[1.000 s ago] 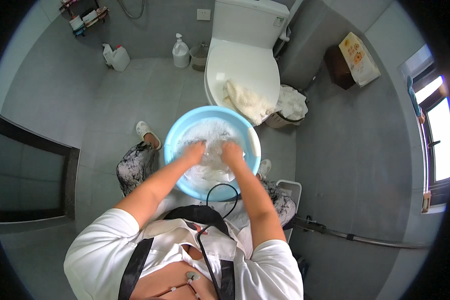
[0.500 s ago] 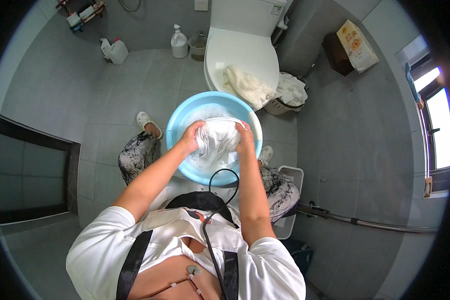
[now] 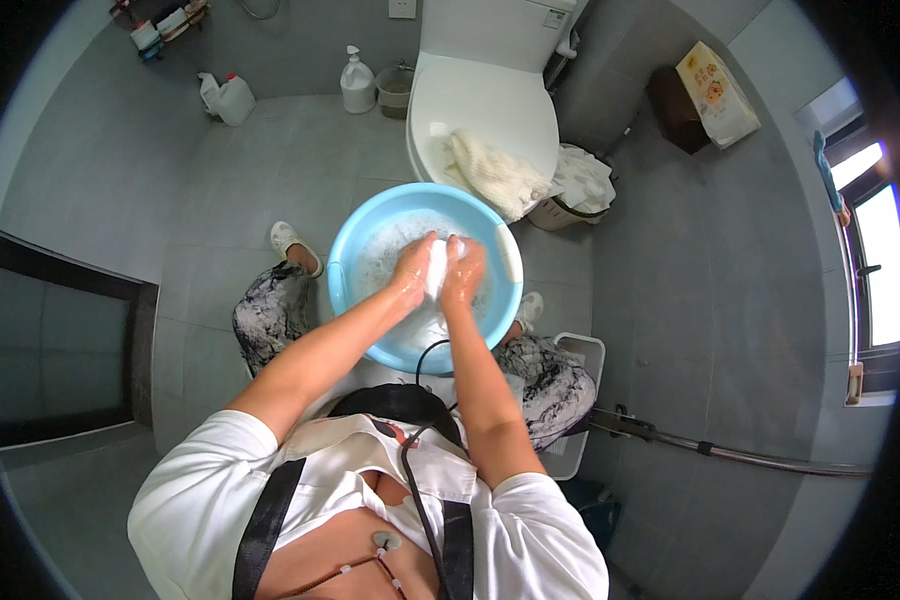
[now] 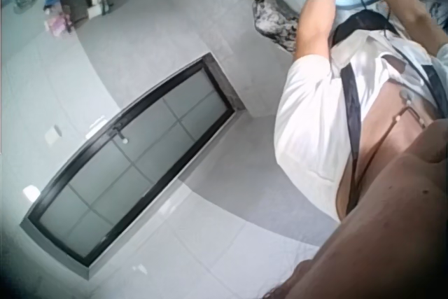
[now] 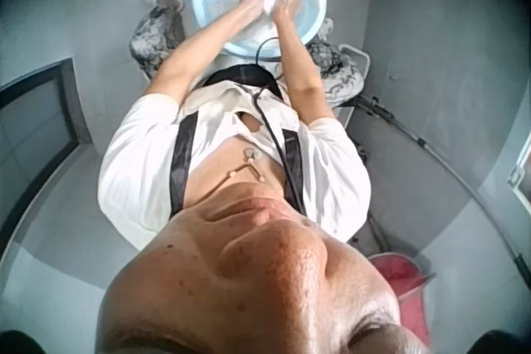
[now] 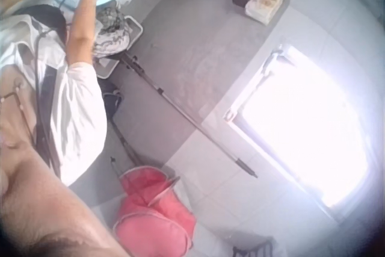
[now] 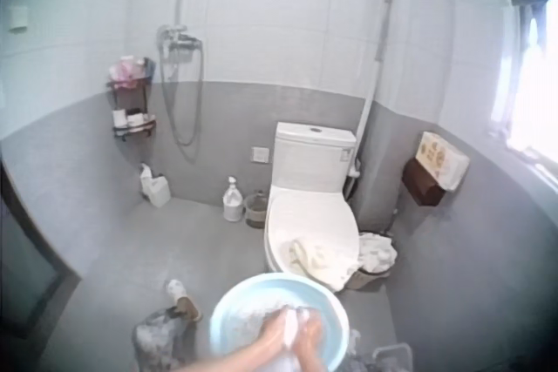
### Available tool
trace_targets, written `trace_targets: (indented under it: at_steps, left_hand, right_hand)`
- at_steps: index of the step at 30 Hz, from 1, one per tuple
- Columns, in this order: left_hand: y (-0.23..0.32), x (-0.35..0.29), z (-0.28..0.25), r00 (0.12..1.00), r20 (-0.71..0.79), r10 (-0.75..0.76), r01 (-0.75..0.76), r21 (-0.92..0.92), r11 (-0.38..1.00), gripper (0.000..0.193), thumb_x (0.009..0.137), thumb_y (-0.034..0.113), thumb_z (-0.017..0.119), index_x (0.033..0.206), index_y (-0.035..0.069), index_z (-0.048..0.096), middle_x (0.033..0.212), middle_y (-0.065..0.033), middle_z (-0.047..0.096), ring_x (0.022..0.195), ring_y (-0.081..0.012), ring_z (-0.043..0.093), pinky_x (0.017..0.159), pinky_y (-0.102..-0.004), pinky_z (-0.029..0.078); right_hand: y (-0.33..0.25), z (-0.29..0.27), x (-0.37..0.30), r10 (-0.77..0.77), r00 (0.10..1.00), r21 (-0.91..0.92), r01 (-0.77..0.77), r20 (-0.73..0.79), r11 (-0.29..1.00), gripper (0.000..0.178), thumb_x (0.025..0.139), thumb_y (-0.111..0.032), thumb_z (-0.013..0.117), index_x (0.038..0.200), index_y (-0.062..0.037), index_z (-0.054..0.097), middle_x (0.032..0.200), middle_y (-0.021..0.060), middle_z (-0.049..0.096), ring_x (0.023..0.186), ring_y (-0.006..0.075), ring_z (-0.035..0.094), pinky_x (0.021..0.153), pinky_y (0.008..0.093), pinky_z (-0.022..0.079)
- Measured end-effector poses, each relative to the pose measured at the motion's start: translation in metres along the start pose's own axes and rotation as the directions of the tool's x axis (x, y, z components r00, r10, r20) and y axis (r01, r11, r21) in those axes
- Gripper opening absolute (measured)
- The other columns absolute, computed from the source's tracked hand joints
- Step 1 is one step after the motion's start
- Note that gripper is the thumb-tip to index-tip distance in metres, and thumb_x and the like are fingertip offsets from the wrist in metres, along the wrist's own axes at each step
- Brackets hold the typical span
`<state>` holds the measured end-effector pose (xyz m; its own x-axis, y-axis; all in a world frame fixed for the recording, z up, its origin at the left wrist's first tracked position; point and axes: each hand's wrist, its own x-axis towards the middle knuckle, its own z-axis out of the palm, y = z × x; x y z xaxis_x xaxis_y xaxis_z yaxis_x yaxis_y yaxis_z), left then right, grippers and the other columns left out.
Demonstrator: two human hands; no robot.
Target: The person washes a white garment in a blue basin filled with soapy water by hand, scrubbing the fabric against itself and lifting it to check.
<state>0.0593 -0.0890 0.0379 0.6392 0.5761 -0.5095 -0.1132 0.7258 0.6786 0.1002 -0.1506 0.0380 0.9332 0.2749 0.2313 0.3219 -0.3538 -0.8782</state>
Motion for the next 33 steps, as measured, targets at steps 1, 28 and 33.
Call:
trace_targets:
  at_steps: [1, 28, 33]
  left_hand:
    - [0.002, -0.005, 0.002, 0.997, 0.021, 0.072, -0.073, 0.085, 0.994, 0.028, 0.082, 0.030, 0.053, 0.089, 0.004, 0.054, 0.081, -0.0062, 0.055, 0.077, -0.0158, 0.053, 0.067, -0.0325, 0.045]
    - [-0.005, 0.007, -0.085, 0.910, 0.384, 0.156, -0.354, 0.915, -0.192, 0.069, 0.067, 0.027, 0.065, 0.127, 0.021, 0.032, 0.129, -0.0141, 0.025, 0.115, -0.0349, 0.028, 0.092, -0.0409, 0.032]
    - [-0.016, 0.008, -0.094, 0.944, 0.325, -0.064, -0.325, 0.871, -0.368, 0.077, 0.073, 0.030, 0.060, 0.133, 0.015, 0.015, 0.135, -0.0166, 0.016, 0.120, -0.0360, 0.025, 0.094, -0.0420, 0.031]
  right_hand:
    - [0.008, 0.002, 0.004, 0.061, 0.998, 0.004, -0.061, 0.001, 0.998, 0.021, 0.075, -0.021, 0.060, 0.079, -0.0010, 0.055, 0.080, 0.0163, 0.051, 0.077, 0.0323, 0.050, 0.068, 0.0391, 0.039]
    - [0.044, -0.035, 0.005, -0.197, 0.708, -0.375, 0.564, 0.678, 0.736, 0.035, 0.072, -0.033, 0.060, 0.101, -0.0138, 0.059, 0.110, 0.0125, 0.046, 0.103, 0.0315, 0.041, 0.084, 0.0381, 0.040]
    - [0.060, -0.021, 0.000, 0.091, 0.571, -0.493, 0.605, 0.816, 0.626, 0.057, 0.075, -0.051, 0.049, 0.113, -0.0090, 0.050, 0.112, 0.0181, 0.046, 0.109, 0.0319, 0.040, 0.088, 0.0393, 0.036]
